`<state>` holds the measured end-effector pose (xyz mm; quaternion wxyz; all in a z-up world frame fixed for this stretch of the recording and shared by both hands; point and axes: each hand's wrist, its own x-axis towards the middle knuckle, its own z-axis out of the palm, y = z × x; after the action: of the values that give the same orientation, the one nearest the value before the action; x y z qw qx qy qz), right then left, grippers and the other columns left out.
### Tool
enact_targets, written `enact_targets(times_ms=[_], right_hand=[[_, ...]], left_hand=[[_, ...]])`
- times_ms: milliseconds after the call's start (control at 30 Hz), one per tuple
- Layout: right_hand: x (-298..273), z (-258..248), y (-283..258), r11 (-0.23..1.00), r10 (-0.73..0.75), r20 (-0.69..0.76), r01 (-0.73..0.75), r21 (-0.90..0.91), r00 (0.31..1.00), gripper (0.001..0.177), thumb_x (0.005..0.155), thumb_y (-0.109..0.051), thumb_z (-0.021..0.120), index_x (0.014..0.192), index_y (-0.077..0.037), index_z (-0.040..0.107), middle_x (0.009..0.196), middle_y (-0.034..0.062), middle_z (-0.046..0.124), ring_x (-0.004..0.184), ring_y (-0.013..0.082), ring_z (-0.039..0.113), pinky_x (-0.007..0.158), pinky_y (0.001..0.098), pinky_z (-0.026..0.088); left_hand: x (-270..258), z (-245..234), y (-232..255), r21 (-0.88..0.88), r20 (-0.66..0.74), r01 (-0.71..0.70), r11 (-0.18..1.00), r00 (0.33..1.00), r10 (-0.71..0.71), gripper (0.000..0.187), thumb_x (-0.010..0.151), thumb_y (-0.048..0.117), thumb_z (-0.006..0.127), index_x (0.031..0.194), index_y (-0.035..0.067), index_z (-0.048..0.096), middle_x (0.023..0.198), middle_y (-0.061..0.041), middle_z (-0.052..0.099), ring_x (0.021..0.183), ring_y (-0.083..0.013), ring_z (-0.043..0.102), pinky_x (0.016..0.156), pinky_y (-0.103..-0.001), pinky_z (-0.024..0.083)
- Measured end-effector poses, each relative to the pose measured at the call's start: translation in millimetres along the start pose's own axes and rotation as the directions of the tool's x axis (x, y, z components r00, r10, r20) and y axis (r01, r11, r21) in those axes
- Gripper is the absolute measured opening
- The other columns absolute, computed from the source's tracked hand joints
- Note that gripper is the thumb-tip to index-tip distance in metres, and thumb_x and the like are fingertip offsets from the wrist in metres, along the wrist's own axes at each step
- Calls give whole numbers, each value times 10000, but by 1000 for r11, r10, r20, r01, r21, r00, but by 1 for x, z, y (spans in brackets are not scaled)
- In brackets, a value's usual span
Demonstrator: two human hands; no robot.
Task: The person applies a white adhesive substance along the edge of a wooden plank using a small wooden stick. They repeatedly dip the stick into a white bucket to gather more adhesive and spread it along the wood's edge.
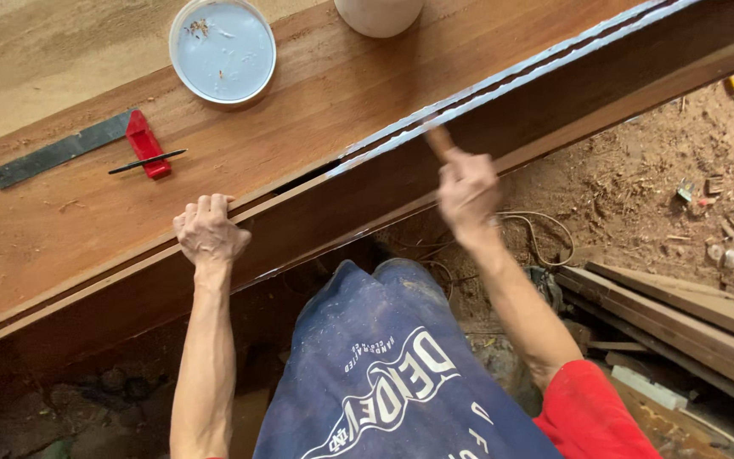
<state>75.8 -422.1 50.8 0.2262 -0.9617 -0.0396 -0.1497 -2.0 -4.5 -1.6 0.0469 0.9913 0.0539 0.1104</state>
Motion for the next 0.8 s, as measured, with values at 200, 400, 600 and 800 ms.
enact_targets(times_ms=[200, 400, 600, 800], right_hand=[[21, -18, -66, 887, -291, 159, 204, 414, 943, 193, 880, -74, 665, 1051, -67, 754, 899, 136, 710, 728, 275, 692, 647, 369, 584], [202, -27, -18, 894, -448, -64, 449, 2, 892, 228, 925, -34, 597, 1084, -115, 738, 948, 166, 729, 817, 389, 694, 685, 481, 567], [384, 69, -11, 674, -257, 405, 463, -576, 877, 154, 906, -136, 636, 949, -99, 779, 895, 116, 741, 800, 285, 733, 569, 422, 582], [393, 83, -40, 655, -71, 655, 531, -538, 752, 305, 884, -380, 720, 969, -91, 765, 809, 64, 671, 681, 205, 636, 479, 341, 530]], left_hand=[[0, -3, 9, -6, -28, 45, 999, 999, -45, 343, 636, 55, 680, 949, 194, 692, 908, 0, 667, 880, -237, 633, 874, -367, 446], [1, -6, 16, 20, 12, 113, 993, 993, -113, 347, 616, 63, 691, 944, 176, 695, 900, -17, 659, 892, -253, 622, 932, -378, 433], [1, -3, 21, 76, 96, 212, 974, 971, -219, 396, 590, 66, 737, 965, 188, 696, 937, -18, 672, 914, -253, 615, 970, -390, 416], [0, 5, 19, 96, 90, 221, 971, 969, -229, 434, 563, 50, 733, 964, 214, 707, 976, -5, 684, 937, -237, 619, 960, -384, 404]])
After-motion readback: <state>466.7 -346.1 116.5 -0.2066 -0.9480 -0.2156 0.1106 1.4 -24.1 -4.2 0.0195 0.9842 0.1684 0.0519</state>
